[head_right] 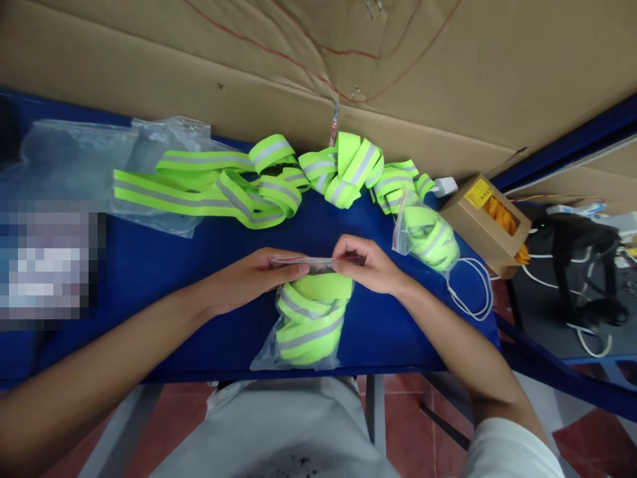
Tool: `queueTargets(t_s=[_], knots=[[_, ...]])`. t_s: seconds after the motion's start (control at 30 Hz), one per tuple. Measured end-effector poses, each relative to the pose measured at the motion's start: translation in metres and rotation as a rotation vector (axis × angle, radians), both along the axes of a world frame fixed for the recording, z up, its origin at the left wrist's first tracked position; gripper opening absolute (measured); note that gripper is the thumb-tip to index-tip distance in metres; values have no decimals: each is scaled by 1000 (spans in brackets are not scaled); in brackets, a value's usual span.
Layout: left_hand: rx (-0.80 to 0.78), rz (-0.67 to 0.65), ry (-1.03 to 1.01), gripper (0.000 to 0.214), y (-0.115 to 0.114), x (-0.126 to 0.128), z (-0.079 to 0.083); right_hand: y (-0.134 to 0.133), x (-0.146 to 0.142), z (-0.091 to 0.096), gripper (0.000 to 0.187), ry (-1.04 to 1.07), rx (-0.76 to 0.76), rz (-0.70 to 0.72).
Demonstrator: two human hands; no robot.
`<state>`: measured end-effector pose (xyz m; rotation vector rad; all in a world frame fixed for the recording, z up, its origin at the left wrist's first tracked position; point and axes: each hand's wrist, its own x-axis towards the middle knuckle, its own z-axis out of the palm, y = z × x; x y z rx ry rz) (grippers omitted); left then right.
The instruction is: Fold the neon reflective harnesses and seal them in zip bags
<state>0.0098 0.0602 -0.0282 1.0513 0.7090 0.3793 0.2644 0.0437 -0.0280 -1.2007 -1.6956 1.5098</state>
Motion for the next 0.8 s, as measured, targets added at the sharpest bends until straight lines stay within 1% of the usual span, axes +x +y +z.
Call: queueTargets(t_s=[0.2, 0.3, 0.4, 0.5, 0.57, 0.7, 0.8], knots=[[3, -42, -6, 28, -3, 4, -2, -2, -4, 6, 27, -3, -17, 67], [-16, -68, 2, 28, -4, 4, -2, -4, -7, 5, 27, 6, -14, 40], [-35, -51, 26, 30, -3, 3, -1, -6, -7, 3, 28, 10, -11, 3], [-44, -48, 7, 35, -2, 2, -2, -7, -6, 3, 30, 11, -40, -10], [-4, -73, -8, 37, -2, 2, -5, -7, -7, 3, 30, 14, -54, 13], [148, -120, 32, 38, -5, 5, -8, -6, -7, 4, 25, 60, -75, 55], [186, -125, 61, 39, -7, 6, -6, -4, -6, 3, 27, 75, -97, 66]])
